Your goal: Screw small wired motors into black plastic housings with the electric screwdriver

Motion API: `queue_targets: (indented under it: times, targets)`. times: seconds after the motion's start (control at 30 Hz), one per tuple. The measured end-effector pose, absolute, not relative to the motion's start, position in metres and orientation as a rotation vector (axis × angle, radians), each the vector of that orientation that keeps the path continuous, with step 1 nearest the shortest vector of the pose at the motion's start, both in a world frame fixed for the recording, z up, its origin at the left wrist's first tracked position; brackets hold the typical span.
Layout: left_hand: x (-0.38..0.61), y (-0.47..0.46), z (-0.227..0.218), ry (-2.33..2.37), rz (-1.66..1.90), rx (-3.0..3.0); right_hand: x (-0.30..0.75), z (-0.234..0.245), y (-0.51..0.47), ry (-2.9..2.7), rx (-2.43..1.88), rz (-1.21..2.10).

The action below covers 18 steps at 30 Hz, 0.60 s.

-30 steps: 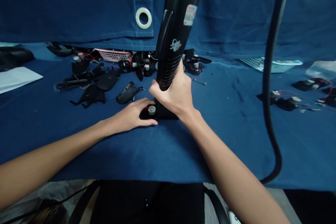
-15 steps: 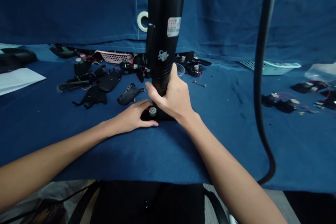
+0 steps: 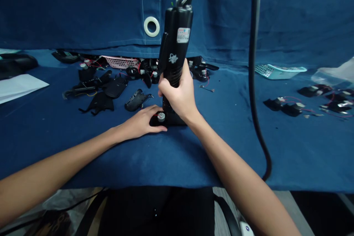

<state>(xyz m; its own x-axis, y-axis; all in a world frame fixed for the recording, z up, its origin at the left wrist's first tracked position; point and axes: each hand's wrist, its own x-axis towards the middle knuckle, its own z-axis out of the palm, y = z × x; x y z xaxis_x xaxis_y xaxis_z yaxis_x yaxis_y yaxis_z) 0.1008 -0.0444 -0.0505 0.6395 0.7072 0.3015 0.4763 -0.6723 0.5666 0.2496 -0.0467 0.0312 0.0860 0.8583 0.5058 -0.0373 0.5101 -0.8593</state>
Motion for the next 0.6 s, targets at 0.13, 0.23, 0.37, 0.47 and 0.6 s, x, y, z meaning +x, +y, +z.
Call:
queue_targets:
  times: [0.13,0.23,0.37,0.47,0.6]
  targets:
    - [0.101,-0.044,-0.049,0.935,0.686,2.405,0.243,0.024,-0.041,-1.421,-0.819,0.638]
    - [0.101,-0.044,-0.048,0.937,0.656,2.401,0.237,0.02,-0.038,-1.502,-0.789,0.508]
    - [0.101,-0.043,-0.049,0.958,0.638,2.405,0.233,0.021,-0.04,-1.532,-0.808,0.371]
    - [0.1,-0.044,-0.05,0.972,0.626,2.409,0.234,0.021,-0.043,-1.544,-0.807,0.307]
    - [0.1,-0.046,-0.048,0.997,0.604,2.415,0.237,0.017,-0.043,-1.539,-0.79,0.294]
